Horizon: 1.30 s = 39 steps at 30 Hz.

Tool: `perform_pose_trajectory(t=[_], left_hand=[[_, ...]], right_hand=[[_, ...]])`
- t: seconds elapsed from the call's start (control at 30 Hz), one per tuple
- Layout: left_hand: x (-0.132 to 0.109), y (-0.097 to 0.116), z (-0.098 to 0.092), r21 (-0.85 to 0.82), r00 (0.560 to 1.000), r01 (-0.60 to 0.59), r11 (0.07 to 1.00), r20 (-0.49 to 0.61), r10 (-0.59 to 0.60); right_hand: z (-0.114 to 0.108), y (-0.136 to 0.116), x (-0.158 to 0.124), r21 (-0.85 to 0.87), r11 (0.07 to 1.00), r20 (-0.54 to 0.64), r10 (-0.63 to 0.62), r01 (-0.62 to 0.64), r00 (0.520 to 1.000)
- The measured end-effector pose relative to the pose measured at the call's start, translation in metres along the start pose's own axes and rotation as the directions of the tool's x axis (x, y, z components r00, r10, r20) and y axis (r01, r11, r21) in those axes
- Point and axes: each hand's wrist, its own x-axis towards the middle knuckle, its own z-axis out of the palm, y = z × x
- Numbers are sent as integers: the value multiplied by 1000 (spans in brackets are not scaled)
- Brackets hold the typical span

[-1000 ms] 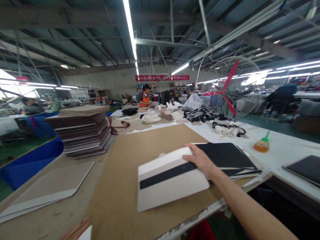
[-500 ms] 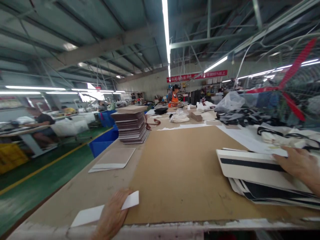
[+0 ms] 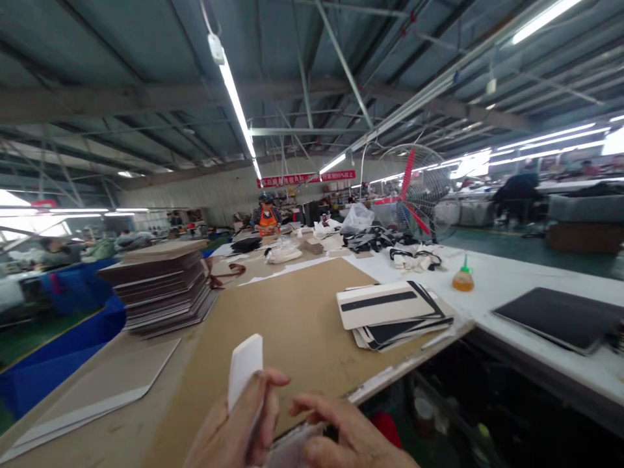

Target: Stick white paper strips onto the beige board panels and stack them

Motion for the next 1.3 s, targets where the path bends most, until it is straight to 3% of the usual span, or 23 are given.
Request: perform_pose_trajectory(t=[0.1,0.17,0.27,0.37,0.63,0.8,0.93,1.1,1.2,1.3], left_hand=[[-10,28,48,-357,990,98,929,133,-54],[-6,39,61,-455,978,139,880,200,-51],[16,46,69,-475,946,189,860,322,-30],[57,42,81,-433,900,219,874,436,-10],[207,6,121,-421,744,355,834,668,20],[258,5,148,-538,666,347,768,718,203],[275,33,186,-540,596,368,757,762,253],[292,86,257,-480,469,471,740,847,251],[299,113,303,-450,435,511,733,870,232],[308,128,341,-359,386,495,791,907,171]], right_hand=[[3,-16,-1,229,973,212,-58,8,976],[-8,-20,5,277,961,243,-79,9,967],[-34,-13,20,316,949,220,-85,12,972],[-63,6,36,355,935,174,-80,13,981],[-163,75,107,390,921,4,-3,1,1000],[-192,90,127,435,900,-175,49,33,983],[-214,68,126,458,874,-316,-11,162,949],[-287,28,100,480,842,-418,-27,246,908],[-330,13,65,581,800,-451,164,149,877],[-357,6,29,703,710,-411,376,27,830]])
